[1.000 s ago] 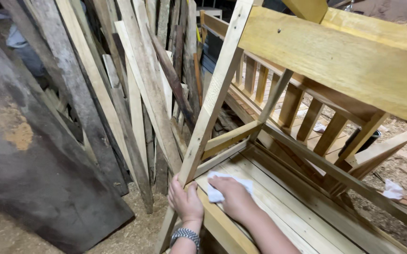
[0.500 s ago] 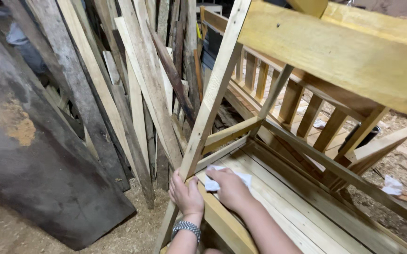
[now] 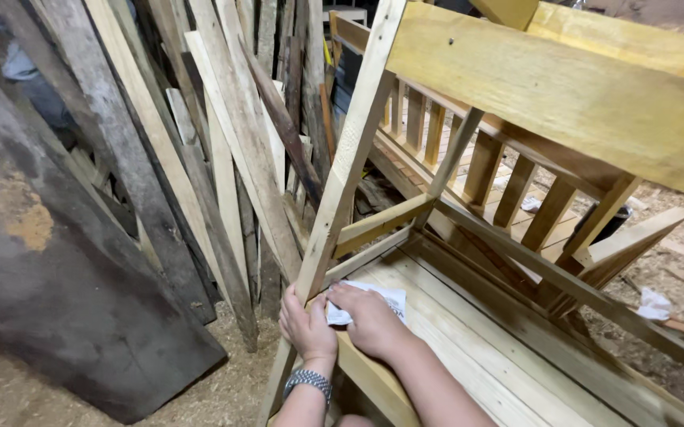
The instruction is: The person sits on the ground and sands the slatted seat of an unfinished wooden chair frame using a sheet of orange sandpaper, rubbing it back and forth across the wood. They occasionally pause to fold the sandpaper inside a paper wrapper and then resume sanding the seat surface.
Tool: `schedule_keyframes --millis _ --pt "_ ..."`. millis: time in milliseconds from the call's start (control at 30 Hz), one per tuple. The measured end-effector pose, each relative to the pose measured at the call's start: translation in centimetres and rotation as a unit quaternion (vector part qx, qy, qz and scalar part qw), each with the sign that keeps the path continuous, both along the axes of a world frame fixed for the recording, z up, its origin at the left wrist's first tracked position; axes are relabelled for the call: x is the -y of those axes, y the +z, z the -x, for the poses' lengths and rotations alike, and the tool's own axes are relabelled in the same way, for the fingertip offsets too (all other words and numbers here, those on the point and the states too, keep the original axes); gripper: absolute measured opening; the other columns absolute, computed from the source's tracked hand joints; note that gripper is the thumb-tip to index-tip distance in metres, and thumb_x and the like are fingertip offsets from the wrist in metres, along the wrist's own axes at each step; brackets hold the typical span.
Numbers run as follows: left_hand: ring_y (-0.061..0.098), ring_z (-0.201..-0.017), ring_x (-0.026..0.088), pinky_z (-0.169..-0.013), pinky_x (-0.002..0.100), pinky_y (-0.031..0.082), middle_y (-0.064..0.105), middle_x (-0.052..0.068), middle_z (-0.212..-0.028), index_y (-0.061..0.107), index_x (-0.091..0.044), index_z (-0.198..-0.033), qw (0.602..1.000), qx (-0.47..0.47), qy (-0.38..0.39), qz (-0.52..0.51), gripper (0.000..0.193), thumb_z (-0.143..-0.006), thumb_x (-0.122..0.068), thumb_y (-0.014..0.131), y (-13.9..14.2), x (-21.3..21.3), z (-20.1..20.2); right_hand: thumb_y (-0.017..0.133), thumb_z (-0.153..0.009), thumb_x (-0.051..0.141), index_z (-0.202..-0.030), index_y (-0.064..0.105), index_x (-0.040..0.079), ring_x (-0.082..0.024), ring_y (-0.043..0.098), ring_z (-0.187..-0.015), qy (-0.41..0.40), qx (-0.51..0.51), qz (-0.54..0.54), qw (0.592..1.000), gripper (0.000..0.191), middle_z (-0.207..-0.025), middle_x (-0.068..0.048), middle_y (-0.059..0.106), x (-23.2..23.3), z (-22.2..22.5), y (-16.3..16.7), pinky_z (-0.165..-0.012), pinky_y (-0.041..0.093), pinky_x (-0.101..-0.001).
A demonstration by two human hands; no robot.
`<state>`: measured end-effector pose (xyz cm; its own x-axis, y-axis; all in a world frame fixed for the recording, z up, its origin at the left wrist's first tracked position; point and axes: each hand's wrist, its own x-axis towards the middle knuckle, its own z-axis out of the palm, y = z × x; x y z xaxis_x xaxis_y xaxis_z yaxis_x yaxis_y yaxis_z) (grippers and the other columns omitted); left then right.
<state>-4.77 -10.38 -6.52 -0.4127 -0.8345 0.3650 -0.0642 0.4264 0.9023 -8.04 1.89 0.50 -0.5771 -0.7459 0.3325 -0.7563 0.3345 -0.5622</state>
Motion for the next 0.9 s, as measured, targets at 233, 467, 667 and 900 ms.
schedule_keyframes --millis 233,467,667,900 --pt "0.052 -0.126 0.034 -0.112 0.048 0.028 0.064 0.012 -0.125 0.057 -0.011 -0.13 1.0 0.012 0.006 0.005 0.053 -0.082 -0.029 0.069 -0.1 -0.4 -0.2 0.06 -0.073 -0.008 -0.128 0.068 0.005 -0.038 0.058 -0.129 0.024 -0.036 -0.023 0.999 0.057 -0.135 -0.022 0.065 -5.9 -2.3 -0.2 -0.108 0.042 -0.0454" --pt "0.053 -0.123 0.035 -0.107 0.049 0.032 0.064 0.013 -0.125 0.058 -0.012 -0.129 1.0 0.008 0.004 0.001 0.052 -0.081 -0.029 0.07 -0.4 0.0 -0.3 0.053 -0.076 -0.009 -0.145 0.053 0.008 -0.04 0.059 -0.123 -0.032 0.025 -0.029 0.999 0.071 -0.129 -0.022 0.065 0.1 -1.1 2.0 -0.105 0.043 -0.0454" --pt "0.054 -0.123 0.036 -0.109 0.049 0.033 0.065 0.014 -0.124 0.057 -0.011 -0.13 1.0 0.005 0.002 0.014 0.052 -0.083 -0.028 0.07 -0.6 -0.3 -0.3 0.056 -0.072 -0.007 -0.135 0.063 0.01 -0.036 0.061 -0.125 -0.096 0.025 -0.033 0.995 0.066 -0.133 -0.015 0.069 -7.6 -3.5 -0.7 -0.106 0.046 -0.042" --pt "0.053 -0.122 0.038 -0.107 0.049 0.033 0.064 0.016 -0.125 0.056 -0.008 -0.131 0.999 -0.022 0.017 0.045 0.054 -0.082 -0.026 0.07 -1.1 -0.2 0.1 0.042 -0.104 0.041 -0.157 0.029 0.015 -0.024 0.017 -0.156 -0.157 0.073 -0.185 0.967 0.06 -0.168 -0.008 0.022 -3.8 0.5 -3.7 -0.123 0.013 -0.0471"
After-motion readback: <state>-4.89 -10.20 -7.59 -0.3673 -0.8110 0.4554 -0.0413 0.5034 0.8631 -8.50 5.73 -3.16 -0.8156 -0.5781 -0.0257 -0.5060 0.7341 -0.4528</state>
